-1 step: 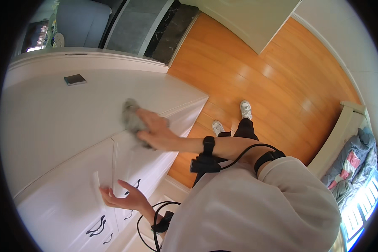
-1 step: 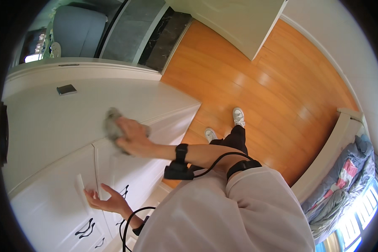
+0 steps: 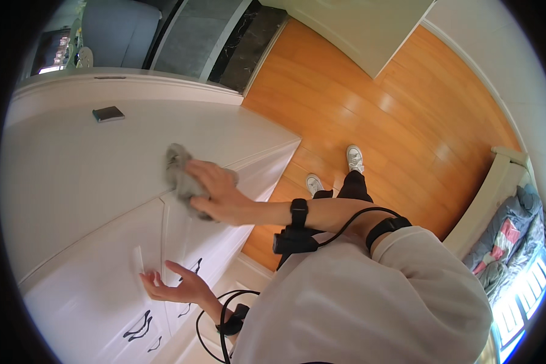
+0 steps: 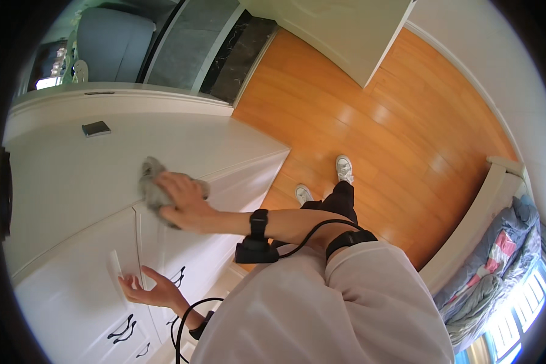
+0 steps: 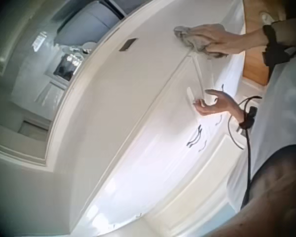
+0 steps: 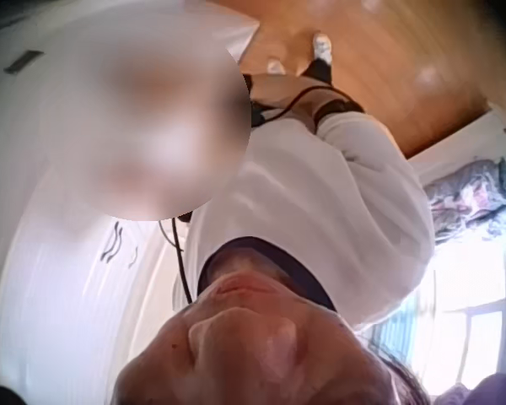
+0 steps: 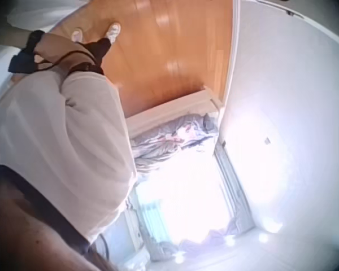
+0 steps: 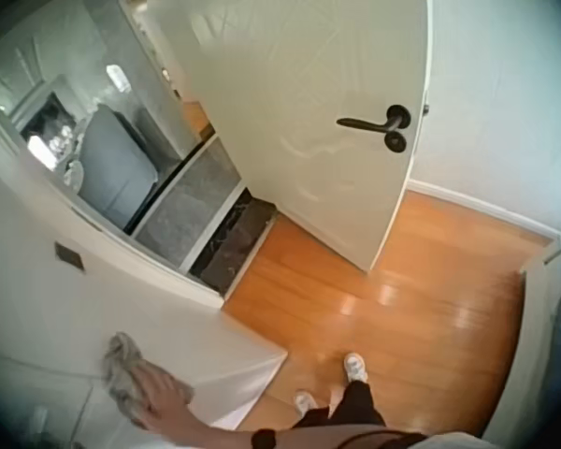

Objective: Wiping various surfaces with a wet rag, including a bathroom sink, a door, a cabinet, and a bed frame.

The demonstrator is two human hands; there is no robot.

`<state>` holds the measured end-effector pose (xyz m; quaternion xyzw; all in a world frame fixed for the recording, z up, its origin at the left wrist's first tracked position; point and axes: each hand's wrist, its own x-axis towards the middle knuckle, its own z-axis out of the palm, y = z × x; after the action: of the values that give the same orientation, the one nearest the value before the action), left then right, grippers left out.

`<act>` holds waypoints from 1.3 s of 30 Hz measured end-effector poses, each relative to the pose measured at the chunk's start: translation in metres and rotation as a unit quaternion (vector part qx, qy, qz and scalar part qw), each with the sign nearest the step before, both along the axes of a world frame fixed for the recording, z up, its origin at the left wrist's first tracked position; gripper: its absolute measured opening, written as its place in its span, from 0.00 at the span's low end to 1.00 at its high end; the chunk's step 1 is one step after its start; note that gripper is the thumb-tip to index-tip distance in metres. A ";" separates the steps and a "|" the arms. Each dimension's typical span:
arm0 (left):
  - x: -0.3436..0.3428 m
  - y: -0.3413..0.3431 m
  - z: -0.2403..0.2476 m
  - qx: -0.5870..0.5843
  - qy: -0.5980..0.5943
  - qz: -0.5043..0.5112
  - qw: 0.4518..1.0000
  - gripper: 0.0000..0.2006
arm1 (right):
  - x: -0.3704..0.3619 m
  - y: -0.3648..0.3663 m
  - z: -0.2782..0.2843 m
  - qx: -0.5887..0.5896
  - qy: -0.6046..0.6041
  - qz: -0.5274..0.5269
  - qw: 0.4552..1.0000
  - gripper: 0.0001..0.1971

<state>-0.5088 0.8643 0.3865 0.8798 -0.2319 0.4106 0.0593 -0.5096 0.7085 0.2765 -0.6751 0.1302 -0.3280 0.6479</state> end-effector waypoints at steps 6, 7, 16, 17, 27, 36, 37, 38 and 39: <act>-0.001 -0.039 0.000 -0.049 -0.018 -0.097 0.994 0.26 | 0.001 -0.005 -0.058 0.034 -0.053 0.034 0.997 0.30; -0.003 -0.046 -0.001 -0.038 -0.021 -0.100 0.994 0.26 | 0.001 -0.004 -0.083 0.087 0.017 0.041 0.995 0.30; 0.000 -0.045 -0.022 -0.026 -0.053 -0.115 0.992 0.23 | -0.001 -0.005 -0.090 0.145 0.200 0.060 0.967 0.31; 0.002 -0.042 -0.024 -0.014 -0.061 -0.120 0.991 0.23 | 0.000 -0.004 -0.071 0.116 0.112 0.040 0.986 0.31; 0.026 -0.056 -0.005 -0.043 -0.133 -0.085 0.986 0.28 | -0.006 0.003 -0.007 0.000 -0.097 0.055 0.994 0.34; 0.053 -0.049 -0.039 0.084 -0.168 -0.102 0.977 0.40 | -0.007 0.011 -0.141 0.111 0.193 -0.049 0.974 0.34; 0.059 -0.038 -0.042 0.093 -0.164 -0.105 0.976 0.40 | -0.003 0.016 -0.119 0.095 0.201 -0.057 0.973 0.36; 0.064 -0.030 -0.046 0.130 -0.201 -0.063 0.969 0.40 | -0.001 0.020 -0.097 0.097 0.122 -0.054 0.986 0.36; 0.067 -0.020 -0.042 0.171 -0.241 -0.014 0.955 0.40 | 0.002 0.026 -0.070 0.100 0.038 -0.044 0.993 0.36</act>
<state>-0.4417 0.8443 0.3440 0.7483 -0.3183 0.5638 -0.1442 -0.5078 0.7343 0.2060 -0.6125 0.2159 -0.3155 0.6918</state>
